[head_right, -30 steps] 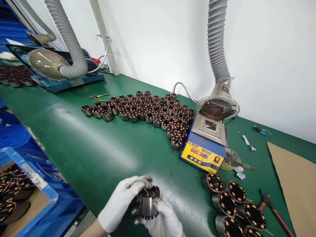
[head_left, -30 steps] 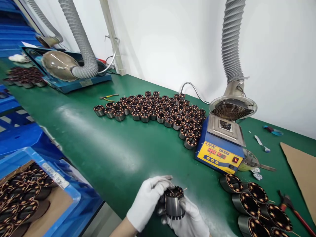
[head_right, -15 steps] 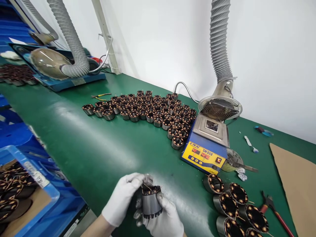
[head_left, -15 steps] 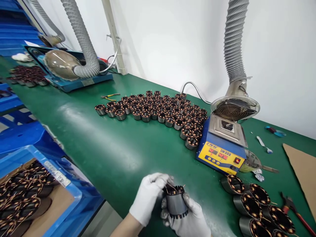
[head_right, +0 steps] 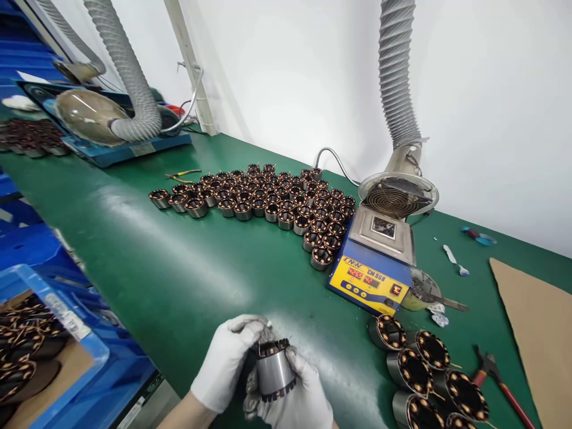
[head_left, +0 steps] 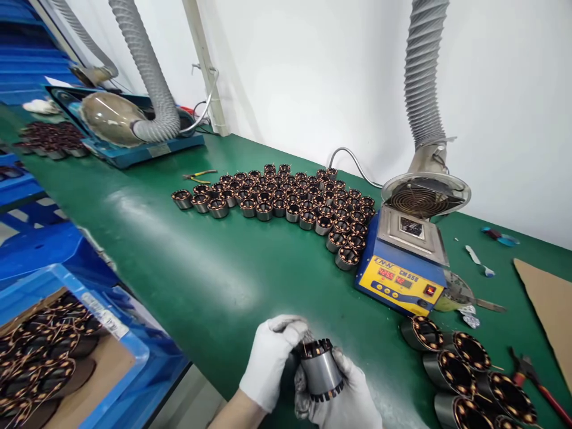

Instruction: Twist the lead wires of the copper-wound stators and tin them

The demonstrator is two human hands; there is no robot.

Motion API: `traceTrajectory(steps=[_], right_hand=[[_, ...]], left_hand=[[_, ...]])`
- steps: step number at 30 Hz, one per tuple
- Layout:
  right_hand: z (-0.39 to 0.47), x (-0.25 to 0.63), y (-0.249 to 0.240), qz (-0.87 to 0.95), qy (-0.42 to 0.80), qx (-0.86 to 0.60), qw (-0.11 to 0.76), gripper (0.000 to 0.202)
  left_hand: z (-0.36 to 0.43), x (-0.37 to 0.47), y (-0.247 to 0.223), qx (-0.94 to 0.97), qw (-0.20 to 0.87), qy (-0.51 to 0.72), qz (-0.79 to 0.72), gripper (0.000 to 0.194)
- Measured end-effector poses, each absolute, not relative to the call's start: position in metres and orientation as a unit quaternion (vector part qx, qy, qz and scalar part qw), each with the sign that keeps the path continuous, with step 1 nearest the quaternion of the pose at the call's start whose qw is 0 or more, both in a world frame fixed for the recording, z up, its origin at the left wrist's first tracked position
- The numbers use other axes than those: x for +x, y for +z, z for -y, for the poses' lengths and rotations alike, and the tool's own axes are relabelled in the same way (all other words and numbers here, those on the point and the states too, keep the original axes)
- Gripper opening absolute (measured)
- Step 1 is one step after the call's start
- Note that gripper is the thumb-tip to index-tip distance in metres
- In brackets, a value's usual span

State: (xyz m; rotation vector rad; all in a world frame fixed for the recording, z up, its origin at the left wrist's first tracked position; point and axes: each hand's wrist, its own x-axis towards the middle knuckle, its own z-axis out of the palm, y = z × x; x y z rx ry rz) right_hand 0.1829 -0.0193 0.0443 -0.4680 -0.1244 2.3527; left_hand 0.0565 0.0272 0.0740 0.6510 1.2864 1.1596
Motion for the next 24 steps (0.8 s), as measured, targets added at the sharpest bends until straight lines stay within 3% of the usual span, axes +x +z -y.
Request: traceTrajectory(steps=[3, 5, 9, 12, 14, 17, 19, 21, 24], right_hand=[[0.021, 0.183, 0.042, 0.045, 0.914, -0.18, 0.362, 0.052], [0.022, 0.181, 0.045, 0.06, 0.901, -0.195, 0.382, 0.046], [0.024, 0.174, 0.055, 0.143, 0.825, -0.304, 0.455, 0.041], [0.029, 0.169, 0.055, 0.269, 0.713, -0.433, 0.481, 0.055], [0.033, 0.166, 0.049, 0.344, 0.614, -0.515, 0.49, 0.052], [0.035, 0.16, 0.038, 0.434, 0.475, -0.58, 0.5, 0.041], [0.034, 0.158, 0.031, 0.483, 0.407, -0.604, 0.486, 0.038], [0.032, 0.161, 0.026, 0.521, 0.365, -0.615, 0.466, 0.035], [0.03, 0.168, 0.019, 0.563, 0.329, -0.607, 0.454, 0.032]], left_hand=[[-0.029, 0.051, 0.073, 0.247, 0.613, 0.537, -0.524, 0.031], [-0.023, 0.052, 0.079, 0.284, 0.648, 0.482, -0.516, 0.034], [-0.018, 0.052, 0.09, 0.361, 0.623, 0.403, -0.565, 0.008], [-0.025, 0.04, 0.086, 0.304, 0.597, 0.474, -0.571, 0.016], [-0.03, 0.03, 0.081, 0.302, 0.596, 0.501, -0.55, 0.03], [-0.027, 0.033, 0.077, 0.38, 0.66, 0.408, -0.504, 0.049], [-0.023, 0.045, 0.077, 0.385, 0.688, 0.364, -0.496, 0.039], [-0.022, 0.056, 0.077, 0.308, 0.69, 0.417, -0.505, 0.026], [-0.027, 0.054, 0.079, 0.189, 0.658, 0.545, -0.483, 0.029]])
